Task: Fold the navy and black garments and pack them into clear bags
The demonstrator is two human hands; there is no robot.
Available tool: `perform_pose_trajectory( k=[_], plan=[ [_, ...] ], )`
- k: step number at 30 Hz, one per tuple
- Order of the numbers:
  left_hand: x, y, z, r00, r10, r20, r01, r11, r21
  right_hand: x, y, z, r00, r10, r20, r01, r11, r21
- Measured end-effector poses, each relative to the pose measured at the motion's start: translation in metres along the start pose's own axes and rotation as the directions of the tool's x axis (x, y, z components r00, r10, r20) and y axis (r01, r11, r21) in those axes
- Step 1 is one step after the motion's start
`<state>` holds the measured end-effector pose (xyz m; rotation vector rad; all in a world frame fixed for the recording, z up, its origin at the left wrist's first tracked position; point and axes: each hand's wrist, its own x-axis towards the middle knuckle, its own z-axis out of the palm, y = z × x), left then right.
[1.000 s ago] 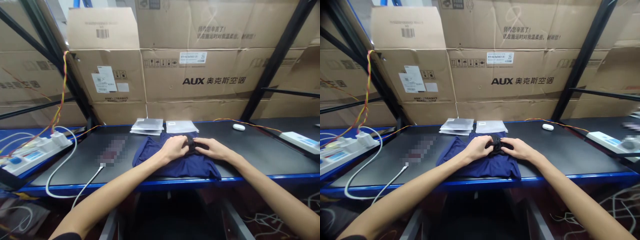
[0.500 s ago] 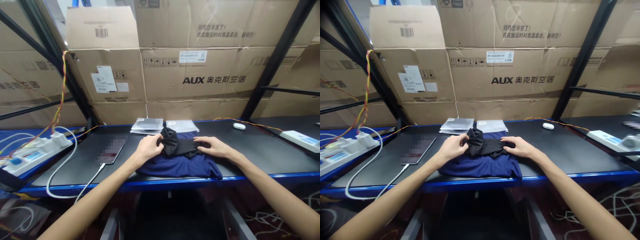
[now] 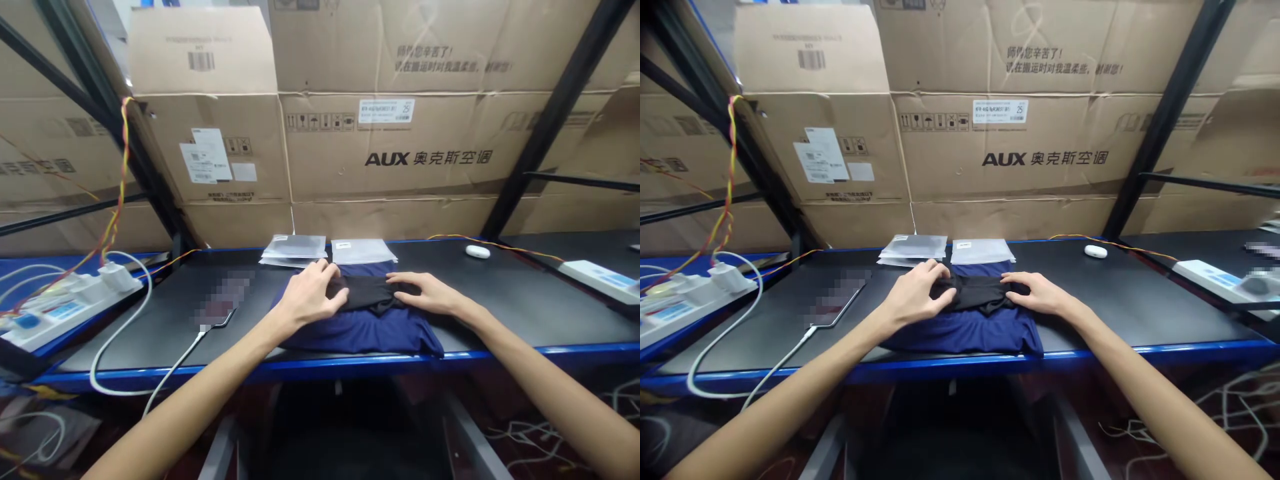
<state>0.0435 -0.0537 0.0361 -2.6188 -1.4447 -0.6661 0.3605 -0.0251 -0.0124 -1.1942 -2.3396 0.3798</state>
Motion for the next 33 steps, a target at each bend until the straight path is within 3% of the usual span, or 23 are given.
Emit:
perform_pose_trajectory(
  k=[4,7,11,14,17,19,21,25,27,29,31,33],
  plan=[
    [0.001,0.003,0.019,0.990,0.027,0.137,-0.035,0.998,0.057,0.000,-0.001,0.000,1.000,0.009,-0.004,-0.009,1.000,-0.002],
    [0.005,-0.005,0.027,0.991,0.045,0.125,-0.046,0.999,0.002,0.000,-0.002,0.000,1.000,0.010,-0.010,-0.010,1.000,0.002],
    [0.008,-0.020,0.016,0.999,0.034,0.041,-0.026,0.981,-0.193,0.000,-0.001,0.000,1.000,0.008,-0.010,-0.008,1.000,0.002],
    [0.007,-0.033,-0.002,0.995,-0.074,-0.060,0.057,0.966,-0.254,0.000,-0.001,0.000,1.000,0.005,-0.017,-0.005,1.000,0.019],
    [0.002,-0.051,-0.019,0.966,-0.229,-0.121,0.217,0.970,-0.108,0.000,0.000,0.000,1.000,0.010,-0.024,-0.009,0.999,0.040],
    [-0.004,-0.064,-0.026,0.946,-0.306,-0.102,0.311,0.949,0.040,0.000,0.001,0.000,1.000,0.013,-0.023,-0.012,0.999,0.042],
    [-0.012,-0.077,-0.027,0.932,-0.362,-0.033,0.362,0.916,0.172,0.000,0.001,0.000,1.000,0.012,-0.020,-0.012,0.999,0.030],
    [-0.024,-0.096,-0.021,0.889,-0.426,0.168,0.355,0.874,0.332,0.000,0.001,0.000,1.000,0.011,-0.011,-0.011,1.000,0.006],
    [-0.026,-0.100,-0.019,0.890,-0.420,0.177,0.350,0.878,0.326,0.000,0.001,0.000,1.000,0.014,-0.010,-0.014,1.000,0.007],
    [-0.024,-0.100,-0.020,0.928,-0.364,0.084,0.329,0.903,0.277,0.000,0.001,0.000,1.000,0.013,-0.011,-0.013,1.000,0.011],
    [-0.018,-0.097,-0.023,0.971,-0.240,-0.016,0.239,0.953,0.185,-0.001,0.001,0.000,1.000,0.009,-0.015,-0.009,1.000,0.015],
    [-0.012,-0.093,-0.024,0.996,-0.083,-0.029,0.084,0.995,0.055,-0.001,0.001,0.000,1.000,0.006,-0.016,-0.006,1.000,0.015]
  ],
)
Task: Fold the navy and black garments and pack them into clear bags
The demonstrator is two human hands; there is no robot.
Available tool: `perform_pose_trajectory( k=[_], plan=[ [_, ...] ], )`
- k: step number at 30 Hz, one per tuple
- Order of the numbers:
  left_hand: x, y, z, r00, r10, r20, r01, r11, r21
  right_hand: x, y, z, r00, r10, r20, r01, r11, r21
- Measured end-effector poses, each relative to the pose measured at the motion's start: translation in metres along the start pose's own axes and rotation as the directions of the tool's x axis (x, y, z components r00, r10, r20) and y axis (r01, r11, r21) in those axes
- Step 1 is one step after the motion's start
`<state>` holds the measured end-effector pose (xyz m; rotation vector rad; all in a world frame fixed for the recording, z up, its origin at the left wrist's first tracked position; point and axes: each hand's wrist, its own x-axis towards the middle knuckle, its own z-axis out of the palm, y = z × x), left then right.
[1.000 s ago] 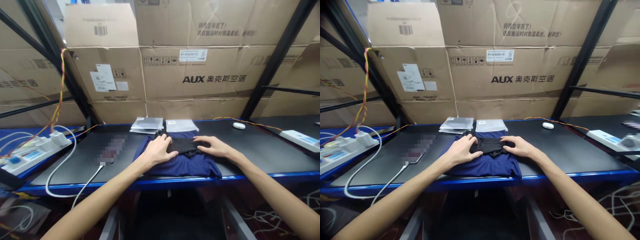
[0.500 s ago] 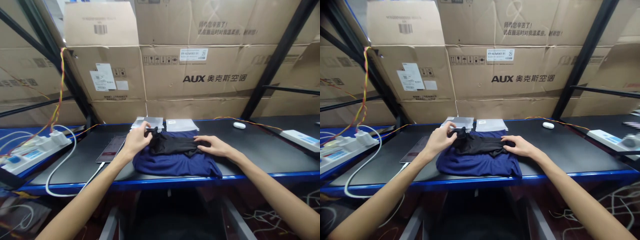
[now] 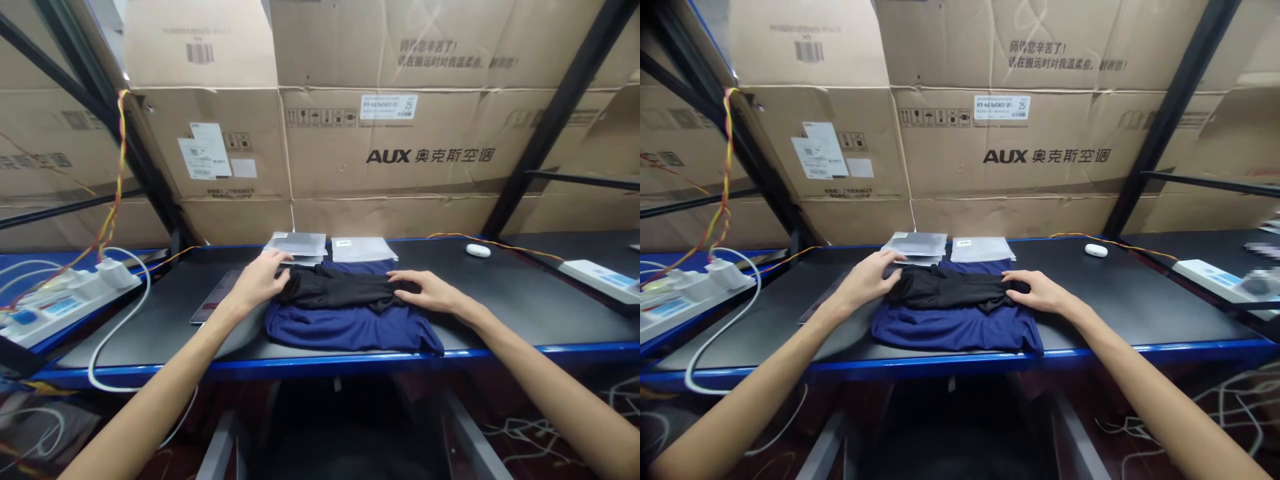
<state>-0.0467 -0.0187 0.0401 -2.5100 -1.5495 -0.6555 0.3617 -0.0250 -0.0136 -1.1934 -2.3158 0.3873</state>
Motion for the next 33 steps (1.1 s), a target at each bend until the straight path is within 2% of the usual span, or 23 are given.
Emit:
perform_pose_trajectory(
  k=[2,3,7,11,13,16,19,23,28,30,33],
  plan=[
    [0.004,0.004,0.001,0.990,0.122,0.065,-0.112,0.985,-0.134,0.000,0.000,0.000,1.000,-0.001,0.002,0.001,1.000,-0.003],
    [0.005,0.005,0.003,0.982,0.152,0.111,-0.131,0.975,-0.179,0.000,0.000,0.000,1.000,-0.001,0.003,0.001,1.000,-0.005],
    [0.007,0.003,0.017,0.973,0.099,0.207,-0.063,0.983,-0.172,0.000,-0.002,-0.001,1.000,0.007,0.002,-0.007,1.000,0.003],
    [0.010,-0.004,0.023,0.984,0.082,0.161,-0.052,0.982,-0.183,0.000,-0.009,-0.002,0.999,-0.005,-0.036,0.006,1.000,0.015],
    [0.010,-0.003,0.016,0.988,0.118,0.101,-0.088,0.960,-0.264,-0.001,-0.014,-0.004,0.995,-0.030,-0.092,0.033,0.999,0.026],
    [0.005,0.004,-0.002,0.987,0.154,0.050,-0.121,0.906,-0.406,-0.009,-0.024,-0.009,0.982,-0.041,-0.185,0.061,0.993,0.104],
    [-0.007,0.011,-0.021,0.970,0.209,0.124,-0.115,0.844,-0.523,-0.021,-0.036,-0.015,0.978,0.003,-0.207,0.044,0.975,0.219],
    [-0.025,0.017,-0.032,0.903,0.310,0.297,-0.091,0.815,-0.572,-0.037,-0.051,-0.017,0.996,-0.031,-0.087,0.053,0.964,0.261],
    [-0.035,0.020,-0.028,0.817,0.392,0.422,-0.111,0.826,-0.552,-0.046,-0.063,-0.014,0.982,-0.154,0.108,0.130,0.970,0.205],
    [-0.033,0.021,-0.025,0.815,0.373,0.444,-0.085,0.834,-0.546,-0.047,-0.063,-0.015,0.969,-0.170,0.178,0.134,0.971,0.199],
    [-0.022,0.021,-0.019,0.853,0.304,0.425,-0.054,0.861,-0.506,-0.043,-0.059,-0.019,0.975,-0.113,0.190,0.070,0.973,0.219]
  ],
)
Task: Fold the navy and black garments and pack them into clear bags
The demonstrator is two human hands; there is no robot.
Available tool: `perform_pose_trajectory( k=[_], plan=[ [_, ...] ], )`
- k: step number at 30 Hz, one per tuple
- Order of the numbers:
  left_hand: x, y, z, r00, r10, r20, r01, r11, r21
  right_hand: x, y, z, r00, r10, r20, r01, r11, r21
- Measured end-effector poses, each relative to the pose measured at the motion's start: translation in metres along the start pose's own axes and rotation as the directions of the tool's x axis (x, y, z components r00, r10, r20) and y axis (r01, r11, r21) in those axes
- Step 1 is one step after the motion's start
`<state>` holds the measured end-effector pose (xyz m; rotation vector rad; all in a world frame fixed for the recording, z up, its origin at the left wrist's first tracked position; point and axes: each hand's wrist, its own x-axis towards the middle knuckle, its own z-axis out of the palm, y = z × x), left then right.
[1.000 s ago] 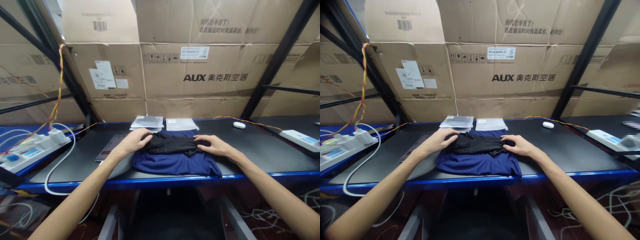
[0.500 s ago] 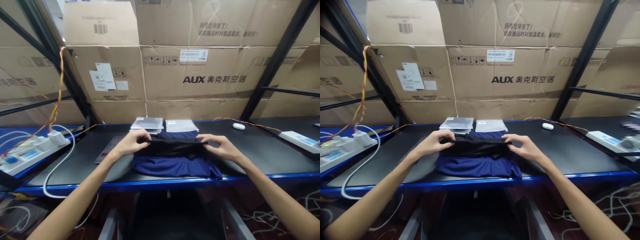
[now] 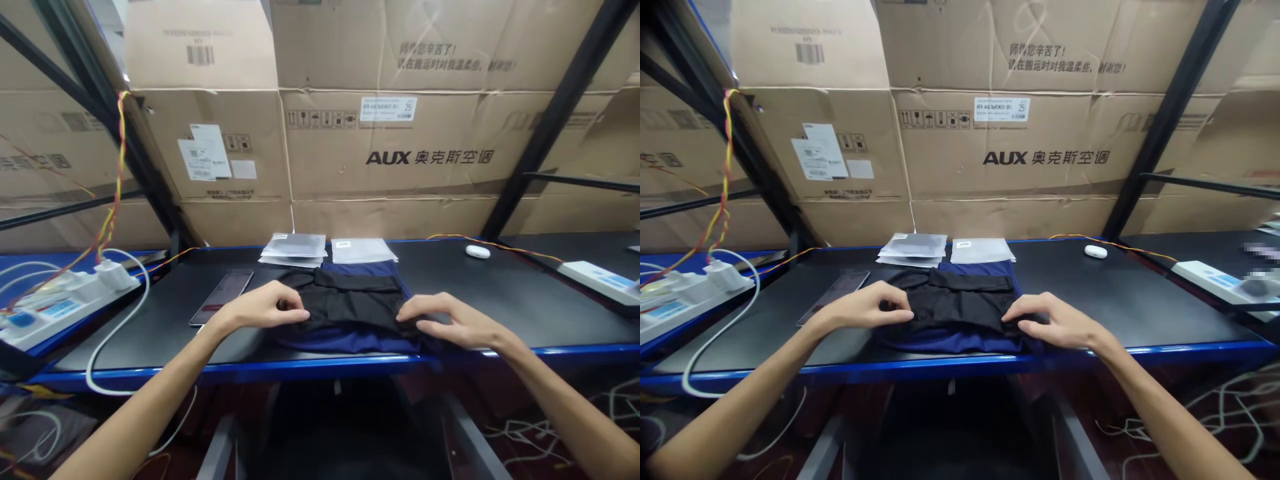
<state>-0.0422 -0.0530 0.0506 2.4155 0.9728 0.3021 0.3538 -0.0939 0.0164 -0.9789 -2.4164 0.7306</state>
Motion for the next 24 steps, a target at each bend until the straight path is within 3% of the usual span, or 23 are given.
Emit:
perform_pose_trajectory(
  k=[4,7,9,14,16,19,24],
  plan=[
    [0.026,-0.010,-0.003,0.983,0.048,-0.175,-0.033,0.996,0.083,0.013,0.011,-0.007,0.970,0.112,-0.214,-0.124,0.991,-0.044],
    [0.046,-0.018,-0.003,0.968,0.145,-0.205,-0.101,0.973,0.209,0.028,0.027,-0.010,0.942,0.026,-0.334,-0.084,0.984,-0.160],
    [0.057,-0.022,-0.002,0.974,0.172,-0.148,-0.124,0.949,0.289,0.037,0.039,-0.010,0.951,-0.030,-0.309,-0.047,0.970,-0.238],
    [0.072,-0.031,0.004,0.985,0.149,-0.085,-0.111,0.929,0.353,0.050,0.056,-0.009,0.983,-0.008,-0.182,-0.050,0.949,-0.310],
    [0.075,-0.035,0.005,0.985,0.149,-0.090,-0.107,0.925,0.365,0.051,0.055,-0.010,0.983,0.017,-0.185,-0.070,0.956,-0.285],
    [0.078,-0.038,0.006,0.984,0.139,-0.112,-0.091,0.929,0.359,0.051,0.047,-0.016,0.957,0.076,-0.281,-0.136,0.970,-0.199],
    [0.091,-0.034,0.002,0.953,0.072,-0.294,0.007,0.966,0.258,0.064,0.047,-0.033,0.904,0.165,-0.394,-0.170,0.985,0.023]
  ],
)
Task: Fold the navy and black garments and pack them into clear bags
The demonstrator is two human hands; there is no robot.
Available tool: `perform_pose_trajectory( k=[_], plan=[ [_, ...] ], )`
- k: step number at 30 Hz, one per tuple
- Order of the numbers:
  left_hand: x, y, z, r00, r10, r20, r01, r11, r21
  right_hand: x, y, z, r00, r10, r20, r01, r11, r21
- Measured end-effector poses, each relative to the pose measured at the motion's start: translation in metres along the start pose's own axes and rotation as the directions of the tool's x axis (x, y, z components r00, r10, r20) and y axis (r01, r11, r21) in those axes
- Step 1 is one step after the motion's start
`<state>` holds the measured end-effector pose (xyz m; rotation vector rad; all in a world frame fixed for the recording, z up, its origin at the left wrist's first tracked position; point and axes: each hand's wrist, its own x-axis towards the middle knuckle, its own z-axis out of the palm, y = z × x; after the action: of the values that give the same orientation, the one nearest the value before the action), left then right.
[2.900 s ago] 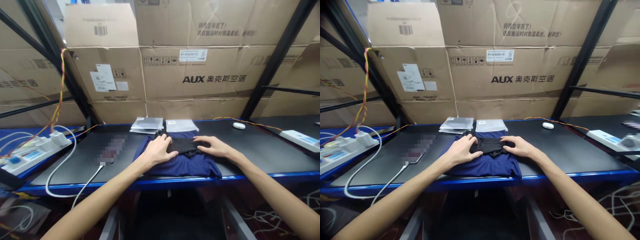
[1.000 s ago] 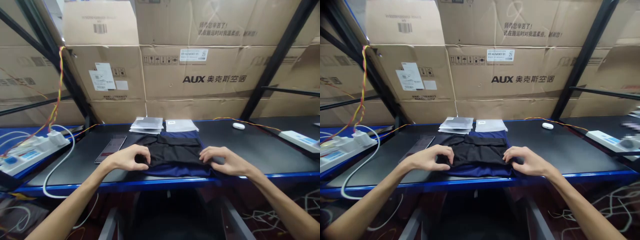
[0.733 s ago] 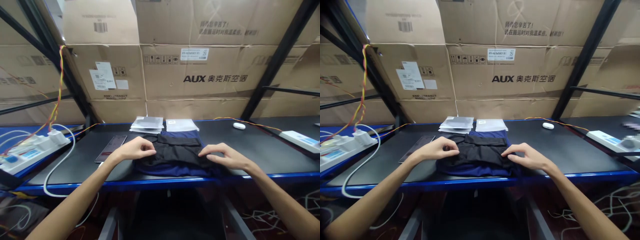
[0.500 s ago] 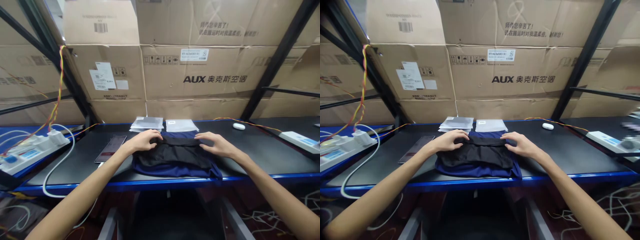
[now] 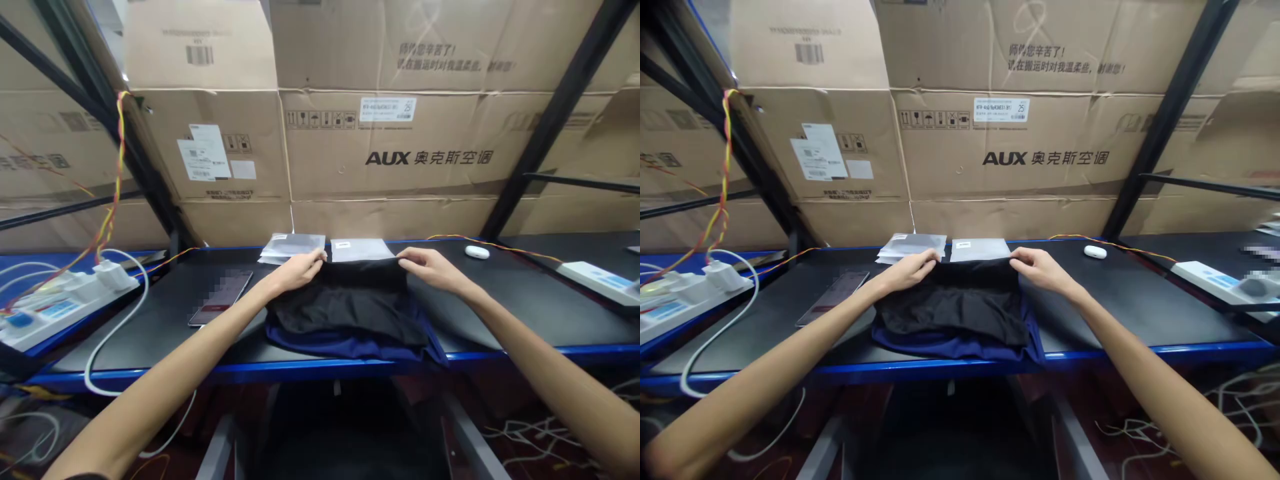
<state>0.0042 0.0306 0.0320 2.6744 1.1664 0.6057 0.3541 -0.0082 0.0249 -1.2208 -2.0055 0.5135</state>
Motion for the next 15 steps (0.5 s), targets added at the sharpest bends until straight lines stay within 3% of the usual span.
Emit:
perform_pose_trajectory(
  k=[4,7,11,15],
  plan=[
    [0.019,0.002,0.005,0.994,-0.091,-0.063,0.086,0.994,-0.073,0.021,0.010,-0.001,0.981,0.194,-0.017,-0.191,0.976,0.107],
    [0.030,0.000,0.015,0.991,-0.105,-0.078,0.103,0.994,-0.032,0.026,0.019,0.005,0.956,0.291,-0.016,-0.291,0.957,-0.003],
    [0.035,-0.003,0.028,0.992,-0.108,-0.065,0.112,0.992,0.057,0.021,0.027,0.014,0.975,0.223,-0.014,-0.216,0.928,-0.305],
    [0.032,-0.004,0.032,0.993,-0.092,-0.075,0.099,0.992,0.082,0.018,0.031,0.020,0.987,0.157,-0.012,-0.149,0.910,-0.386]
  ],
)
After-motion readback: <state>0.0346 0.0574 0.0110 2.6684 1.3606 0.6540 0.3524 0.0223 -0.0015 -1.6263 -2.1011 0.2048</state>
